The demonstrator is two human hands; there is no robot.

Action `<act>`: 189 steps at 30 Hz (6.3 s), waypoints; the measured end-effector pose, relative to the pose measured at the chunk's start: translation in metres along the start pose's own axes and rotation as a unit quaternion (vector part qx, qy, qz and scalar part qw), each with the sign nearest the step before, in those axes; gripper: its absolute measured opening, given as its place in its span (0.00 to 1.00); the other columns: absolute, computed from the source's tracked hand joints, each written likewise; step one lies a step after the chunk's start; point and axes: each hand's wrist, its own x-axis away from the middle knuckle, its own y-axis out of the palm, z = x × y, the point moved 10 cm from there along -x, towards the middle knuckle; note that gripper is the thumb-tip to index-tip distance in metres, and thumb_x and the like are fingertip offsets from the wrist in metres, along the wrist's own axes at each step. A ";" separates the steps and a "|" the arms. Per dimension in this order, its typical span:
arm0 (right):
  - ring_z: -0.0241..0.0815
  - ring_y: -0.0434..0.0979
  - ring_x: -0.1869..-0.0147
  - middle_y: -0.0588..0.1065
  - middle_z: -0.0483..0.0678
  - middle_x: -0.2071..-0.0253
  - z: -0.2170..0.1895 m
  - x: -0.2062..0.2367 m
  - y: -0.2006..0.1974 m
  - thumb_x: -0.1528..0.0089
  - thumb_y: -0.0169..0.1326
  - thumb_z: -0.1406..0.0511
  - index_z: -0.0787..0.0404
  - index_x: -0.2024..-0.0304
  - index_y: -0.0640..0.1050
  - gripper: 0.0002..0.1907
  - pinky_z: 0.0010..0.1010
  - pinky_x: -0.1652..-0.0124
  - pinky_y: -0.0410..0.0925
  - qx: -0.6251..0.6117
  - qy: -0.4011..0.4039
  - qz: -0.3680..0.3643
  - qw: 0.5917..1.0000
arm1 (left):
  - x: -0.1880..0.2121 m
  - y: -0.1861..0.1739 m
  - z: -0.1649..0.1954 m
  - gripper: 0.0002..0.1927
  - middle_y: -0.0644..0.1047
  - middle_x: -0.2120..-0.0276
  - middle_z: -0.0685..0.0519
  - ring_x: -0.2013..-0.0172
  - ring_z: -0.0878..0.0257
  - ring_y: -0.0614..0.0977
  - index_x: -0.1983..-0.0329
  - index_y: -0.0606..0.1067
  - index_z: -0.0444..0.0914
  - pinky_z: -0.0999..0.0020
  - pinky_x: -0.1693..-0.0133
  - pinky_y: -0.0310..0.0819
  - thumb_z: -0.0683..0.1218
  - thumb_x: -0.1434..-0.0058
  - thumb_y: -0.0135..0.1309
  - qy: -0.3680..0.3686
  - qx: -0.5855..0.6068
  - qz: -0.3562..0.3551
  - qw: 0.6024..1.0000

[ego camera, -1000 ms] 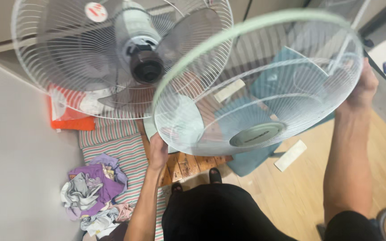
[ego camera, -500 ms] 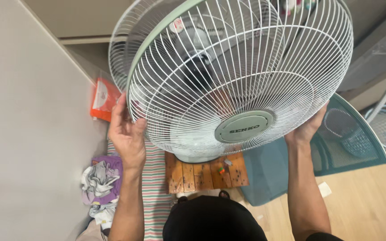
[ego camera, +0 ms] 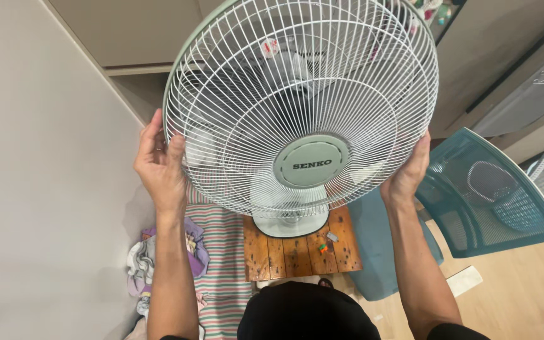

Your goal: The person reassembles a pedestal electric fan on a small wooden table. They attach the translucent fan blades onto the motor shaft, thread and tighten the black retaining cap by hand, then position the front wire grille guard over the blades and secure it, finishing with the fully assembled fan standing on the table.

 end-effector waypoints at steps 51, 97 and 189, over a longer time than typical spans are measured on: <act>0.45 0.56 0.18 0.56 0.54 0.21 0.153 0.089 -0.130 0.23 0.37 0.51 0.65 0.22 0.51 0.36 0.38 0.22 0.52 0.113 -0.020 -0.026 0.993 | 0.119 -0.047 -0.246 0.26 0.72 0.38 0.50 0.36 0.63 0.73 0.30 0.68 0.31 0.67 0.34 0.67 0.47 0.26 0.55 -0.018 -0.056 -0.033 0.998; 0.27 0.73 0.60 0.78 0.43 0.56 0.154 0.054 -0.197 0.23 0.49 0.59 0.69 0.42 0.76 0.18 0.21 0.60 0.68 0.188 0.017 0.035 0.981 | 0.089 -0.063 -0.255 0.20 0.79 0.48 0.48 0.48 0.64 0.81 0.38 0.71 0.28 0.68 0.43 0.75 0.48 0.23 0.51 -0.075 0.146 -0.045 0.985; 0.29 0.67 0.69 0.74 0.42 0.69 0.112 -0.057 -0.121 0.24 0.54 0.47 0.70 0.56 0.80 0.29 0.23 0.68 0.61 0.176 -0.004 -0.131 0.976 | -0.004 0.034 -0.179 0.22 0.70 0.74 0.65 0.71 0.75 0.64 0.66 0.79 0.36 0.74 0.66 0.56 0.57 0.25 0.53 -0.033 -0.053 -0.192 0.979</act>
